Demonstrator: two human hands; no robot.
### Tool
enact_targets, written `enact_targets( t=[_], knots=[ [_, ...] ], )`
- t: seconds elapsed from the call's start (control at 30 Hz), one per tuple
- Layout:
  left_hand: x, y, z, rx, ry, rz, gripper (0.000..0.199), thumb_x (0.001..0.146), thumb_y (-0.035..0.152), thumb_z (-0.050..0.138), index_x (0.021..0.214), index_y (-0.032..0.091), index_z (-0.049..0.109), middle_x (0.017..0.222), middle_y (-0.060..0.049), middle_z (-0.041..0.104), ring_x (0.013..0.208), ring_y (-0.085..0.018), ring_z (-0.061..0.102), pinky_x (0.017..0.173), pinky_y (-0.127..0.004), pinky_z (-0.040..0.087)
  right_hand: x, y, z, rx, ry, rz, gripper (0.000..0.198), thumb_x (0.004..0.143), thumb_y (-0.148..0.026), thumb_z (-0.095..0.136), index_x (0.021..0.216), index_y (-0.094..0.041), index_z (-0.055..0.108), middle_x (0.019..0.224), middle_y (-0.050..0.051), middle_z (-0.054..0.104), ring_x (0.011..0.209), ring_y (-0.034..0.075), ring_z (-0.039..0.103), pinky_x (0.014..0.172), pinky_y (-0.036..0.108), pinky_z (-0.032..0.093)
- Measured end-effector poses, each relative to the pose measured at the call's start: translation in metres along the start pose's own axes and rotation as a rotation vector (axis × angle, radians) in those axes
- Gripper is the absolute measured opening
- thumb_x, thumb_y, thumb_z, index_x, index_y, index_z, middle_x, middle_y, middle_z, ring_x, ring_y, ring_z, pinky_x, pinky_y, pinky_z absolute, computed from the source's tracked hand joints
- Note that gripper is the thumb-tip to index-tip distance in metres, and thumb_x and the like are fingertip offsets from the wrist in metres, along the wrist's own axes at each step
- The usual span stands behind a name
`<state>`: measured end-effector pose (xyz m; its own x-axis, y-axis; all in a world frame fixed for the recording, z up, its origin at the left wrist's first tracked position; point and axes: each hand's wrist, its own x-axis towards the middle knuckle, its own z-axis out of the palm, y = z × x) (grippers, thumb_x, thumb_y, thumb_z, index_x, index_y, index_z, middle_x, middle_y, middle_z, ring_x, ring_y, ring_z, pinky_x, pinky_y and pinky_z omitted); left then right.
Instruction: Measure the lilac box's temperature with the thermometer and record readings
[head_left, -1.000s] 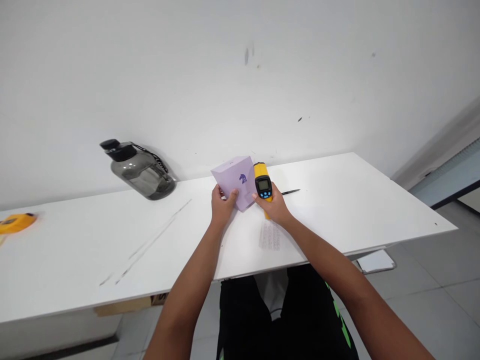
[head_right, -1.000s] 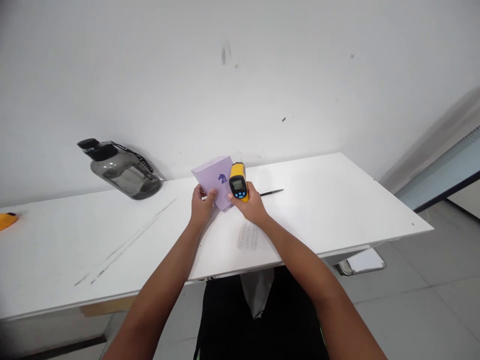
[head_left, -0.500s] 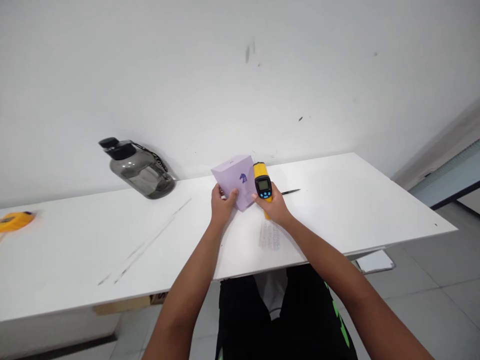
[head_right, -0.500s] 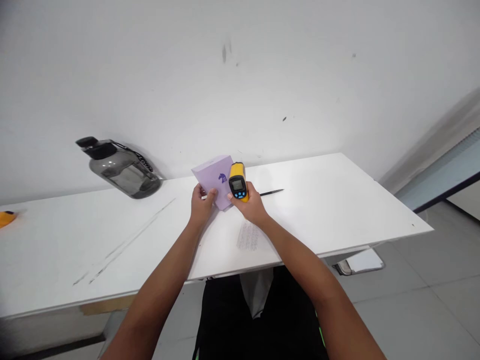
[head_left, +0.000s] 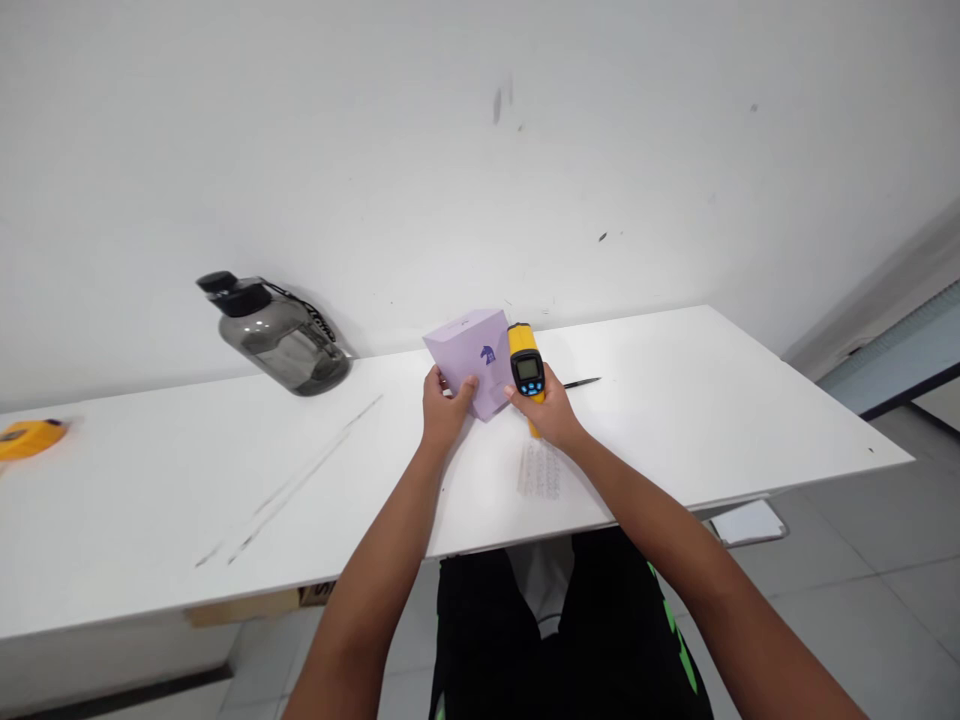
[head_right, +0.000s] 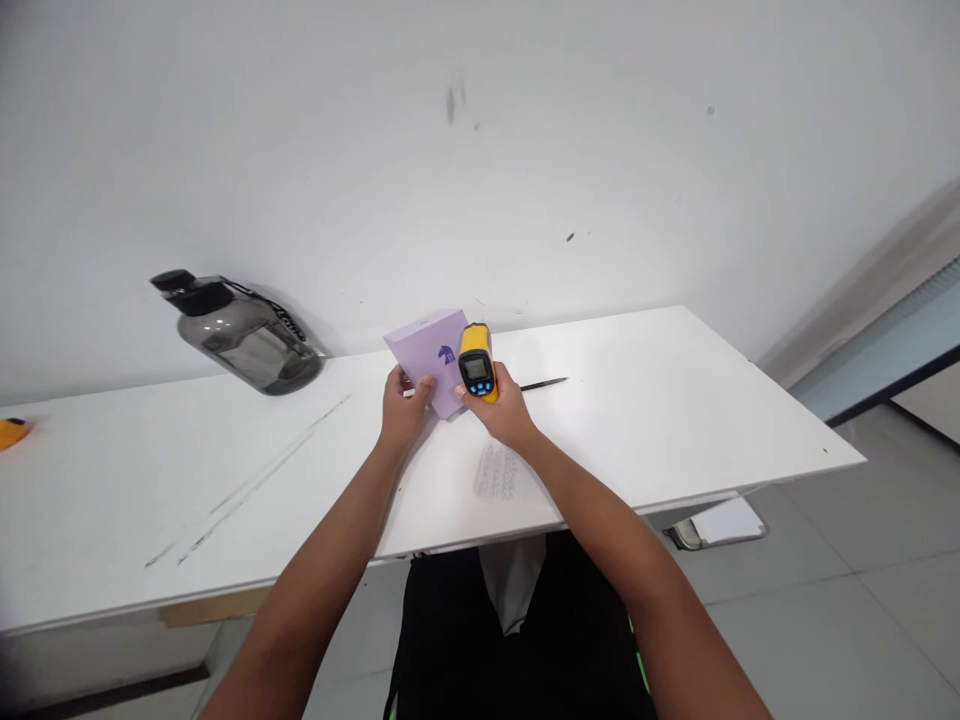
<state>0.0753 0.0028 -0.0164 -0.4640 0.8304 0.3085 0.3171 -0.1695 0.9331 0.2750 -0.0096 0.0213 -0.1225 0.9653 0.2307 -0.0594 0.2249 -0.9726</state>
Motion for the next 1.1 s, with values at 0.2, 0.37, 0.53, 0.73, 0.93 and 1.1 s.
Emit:
enact_targets(
  t=[0.2, 0.37, 0.53, 0.73, 0.93, 1.1],
  knots=[
    [-0.0005, 0.0012, 0.0004, -0.017, -0.004, -0.006, 0.064, 0.072, 0.053, 0.083, 0.124, 0.021, 0.062, 0.124, -0.013, 0.067, 0.107, -0.027, 0.064, 0.086, -0.041, 0.056, -0.0004, -0.0025, -0.0003, -0.003, 0.005, 0.007, 0.048, 0.067, -0.055, 0.082, 0.088, -0.026, 0.051, 0.078, -0.005, 0.055, 0.075, 0.016, 0.053, 0.072, 0.032, 0.046],
    [-0.001, 0.0022, 0.0005, -0.025, -0.003, -0.004, 0.061, 0.073, 0.052, 0.084, 0.122, 0.022, 0.063, 0.122, -0.013, 0.068, 0.106, -0.027, 0.065, 0.087, -0.041, 0.056, -0.0002, -0.0026, -0.0006, -0.012, 0.003, -0.007, 0.046, 0.069, -0.055, 0.081, 0.087, -0.026, 0.05, 0.077, -0.005, 0.054, 0.074, 0.016, 0.053, 0.071, 0.032, 0.046],
    [-0.001, 0.0038, 0.0003, -0.029, -0.015, 0.0, 0.061, 0.073, 0.053, 0.083, 0.12, 0.021, 0.063, 0.122, -0.013, 0.069, 0.106, -0.027, 0.065, 0.091, -0.043, 0.056, 0.0002, -0.0016, -0.0008, -0.007, 0.002, -0.02, 0.045, 0.069, -0.054, 0.081, 0.088, -0.026, 0.051, 0.078, -0.005, 0.055, 0.075, 0.017, 0.054, 0.073, 0.033, 0.047],
    [-0.0014, 0.0049, 0.0, -0.025, -0.014, 0.0, 0.06, 0.073, 0.053, 0.083, 0.121, 0.021, 0.063, 0.122, -0.013, 0.069, 0.107, -0.027, 0.065, 0.092, -0.043, 0.056, 0.0002, -0.0014, -0.0006, -0.02, 0.0, -0.017, 0.046, 0.069, -0.055, 0.08, 0.089, -0.026, 0.051, 0.079, -0.004, 0.056, 0.076, 0.017, 0.055, 0.073, 0.033, 0.048],
    [-0.003, 0.0084, -0.0009, -0.038, -0.016, -0.026, 0.065, 0.071, 0.055, 0.083, 0.122, 0.021, 0.062, 0.124, -0.014, 0.068, 0.105, -0.027, 0.065, 0.083, -0.04, 0.057, -0.0004, -0.0036, -0.0004, -0.017, -0.003, -0.009, 0.046, 0.069, -0.057, 0.08, 0.09, -0.026, 0.052, 0.078, -0.005, 0.055, 0.076, 0.017, 0.053, 0.072, 0.033, 0.047],
    [-0.0025, 0.0089, 0.0003, -0.041, -0.014, -0.037, 0.064, 0.07, 0.052, 0.085, 0.121, 0.02, 0.063, 0.12, -0.013, 0.069, 0.102, -0.025, 0.065, 0.078, -0.037, 0.056, -0.0005, -0.0027, -0.0006, -0.024, -0.01, -0.004, 0.046, 0.07, -0.056, 0.08, 0.088, -0.026, 0.05, 0.077, -0.005, 0.054, 0.075, 0.017, 0.053, 0.071, 0.032, 0.047]
  ],
)
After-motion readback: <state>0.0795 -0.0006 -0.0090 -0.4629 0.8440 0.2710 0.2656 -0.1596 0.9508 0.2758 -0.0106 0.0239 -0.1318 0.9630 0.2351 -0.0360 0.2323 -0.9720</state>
